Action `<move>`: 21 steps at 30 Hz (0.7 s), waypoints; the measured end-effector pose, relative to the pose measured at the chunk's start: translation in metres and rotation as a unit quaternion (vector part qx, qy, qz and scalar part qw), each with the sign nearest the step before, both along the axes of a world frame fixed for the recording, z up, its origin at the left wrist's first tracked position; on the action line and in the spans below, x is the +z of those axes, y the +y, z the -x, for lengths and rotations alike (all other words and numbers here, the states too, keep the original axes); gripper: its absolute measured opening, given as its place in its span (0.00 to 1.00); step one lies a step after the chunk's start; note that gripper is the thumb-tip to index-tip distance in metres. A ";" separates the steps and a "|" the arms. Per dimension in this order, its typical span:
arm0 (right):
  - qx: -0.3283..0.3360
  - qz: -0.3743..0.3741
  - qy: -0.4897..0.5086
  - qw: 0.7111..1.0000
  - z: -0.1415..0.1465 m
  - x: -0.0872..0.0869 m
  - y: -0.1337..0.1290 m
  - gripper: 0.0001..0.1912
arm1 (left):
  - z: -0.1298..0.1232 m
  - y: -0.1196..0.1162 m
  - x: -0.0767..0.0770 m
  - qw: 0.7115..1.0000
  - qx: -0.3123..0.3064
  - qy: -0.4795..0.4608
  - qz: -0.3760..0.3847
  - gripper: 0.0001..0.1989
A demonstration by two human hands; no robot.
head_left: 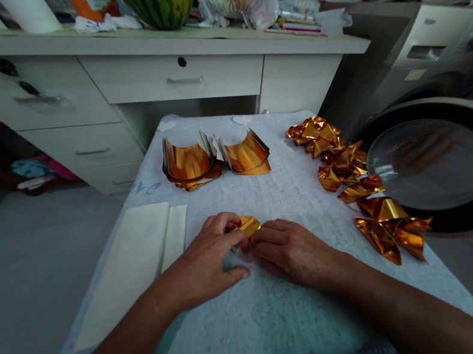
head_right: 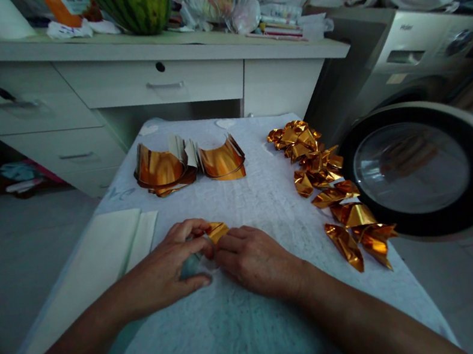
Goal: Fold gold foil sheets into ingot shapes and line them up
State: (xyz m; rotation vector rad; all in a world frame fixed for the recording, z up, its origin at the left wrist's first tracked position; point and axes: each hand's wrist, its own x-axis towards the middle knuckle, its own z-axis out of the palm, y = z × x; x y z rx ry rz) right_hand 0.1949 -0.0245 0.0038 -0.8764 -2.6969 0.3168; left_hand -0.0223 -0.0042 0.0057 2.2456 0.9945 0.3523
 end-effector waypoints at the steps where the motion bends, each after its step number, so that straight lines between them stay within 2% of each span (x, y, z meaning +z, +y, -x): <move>1: -0.006 0.009 0.007 1.000 0.000 0.000 0.000 0.08 | 0.000 0.000 0.000 1.000 0.002 -0.003 -0.001 0.10; 4: -0.022 0.043 0.032 0.998 0.000 0.000 0.001 0.07 | -0.001 0.000 -0.003 1.000 0.007 -0.015 -0.013 0.04; 6: -0.030 0.071 0.061 0.995 -0.002 0.000 0.001 0.07 | -0.001 0.001 -0.005 1.000 0.007 -0.020 -0.021 0.05; 13: -0.076 0.158 0.143 0.974 -0.005 0.003 0.001 0.16 | -0.005 0.000 -0.005 0.999 0.035 -0.009 -0.024 0.05; 21: -0.086 0.183 0.176 0.964 -0.004 0.004 0.002 0.20 | -0.011 -0.002 -0.009 0.997 0.056 -0.001 -0.053 0.07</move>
